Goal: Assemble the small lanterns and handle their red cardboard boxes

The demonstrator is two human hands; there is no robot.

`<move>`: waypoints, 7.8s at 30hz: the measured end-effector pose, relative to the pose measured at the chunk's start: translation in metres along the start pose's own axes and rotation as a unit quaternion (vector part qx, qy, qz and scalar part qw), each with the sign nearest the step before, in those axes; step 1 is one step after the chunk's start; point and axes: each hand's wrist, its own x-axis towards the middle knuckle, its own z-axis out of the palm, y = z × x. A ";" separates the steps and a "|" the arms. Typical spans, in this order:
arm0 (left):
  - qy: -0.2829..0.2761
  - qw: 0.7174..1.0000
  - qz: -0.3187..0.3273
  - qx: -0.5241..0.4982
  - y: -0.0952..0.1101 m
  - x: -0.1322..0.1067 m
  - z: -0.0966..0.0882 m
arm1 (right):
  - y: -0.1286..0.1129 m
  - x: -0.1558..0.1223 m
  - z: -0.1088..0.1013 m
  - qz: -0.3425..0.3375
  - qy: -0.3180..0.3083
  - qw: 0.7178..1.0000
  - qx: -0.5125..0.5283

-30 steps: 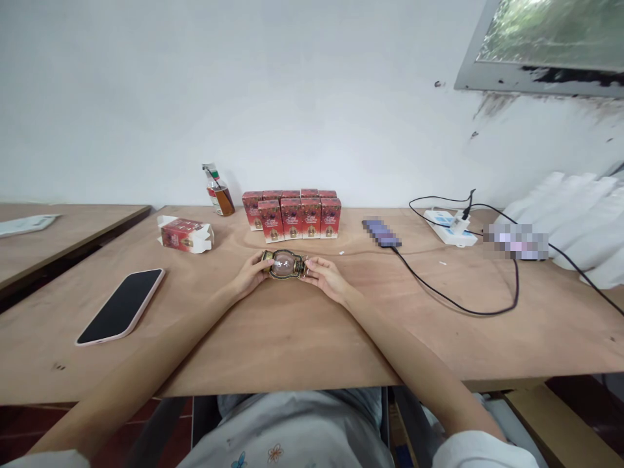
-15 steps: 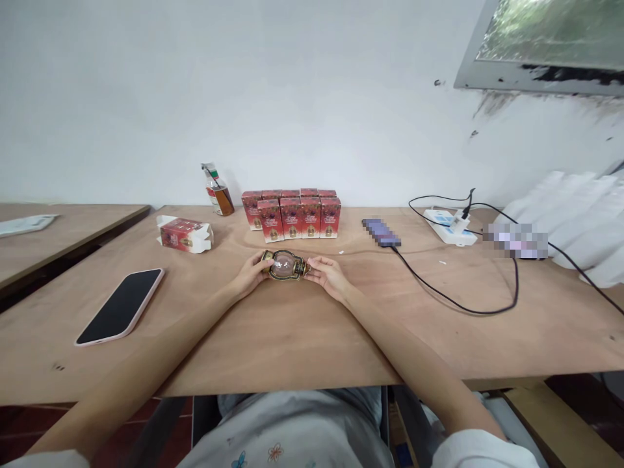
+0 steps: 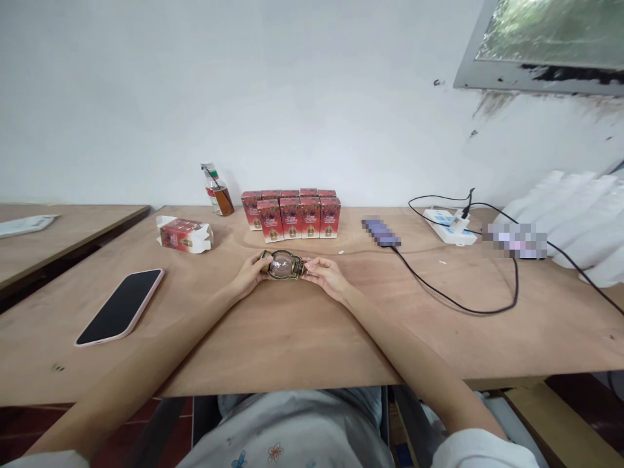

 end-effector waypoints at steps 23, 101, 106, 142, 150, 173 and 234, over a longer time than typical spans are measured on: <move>0.027 0.999 -0.009 -0.037 0.002 -0.001 0.004 | 0.008 0.008 -0.012 -0.250 0.136 0.908 -0.308; 0.026 0.996 -0.004 -0.084 0.000 0.001 0.000 | -0.021 0.028 -0.041 -0.244 -0.014 0.416 -0.876; 0.029 0.996 -0.004 -0.083 -0.001 0.003 -0.001 | -0.013 0.027 -0.041 -0.223 0.132 0.778 -0.572; 0.039 0.991 -0.035 -0.120 0.001 0.006 -0.004 | -0.003 0.021 -0.034 -0.188 0.012 0.617 -0.764; 0.026 0.980 -0.068 -0.184 0.007 0.006 -0.004 | -0.002 0.017 -0.031 -0.180 0.056 0.597 -0.780; -0.028 0.832 0.300 0.466 0.002 -0.018 0.003 | 0.001 0.001 -0.001 -0.383 0.057 0.603 -0.697; 0.021 0.688 0.372 0.623 -0.005 -0.008 -0.005 | 0.019 0.026 0.026 -0.419 0.024 0.675 -0.606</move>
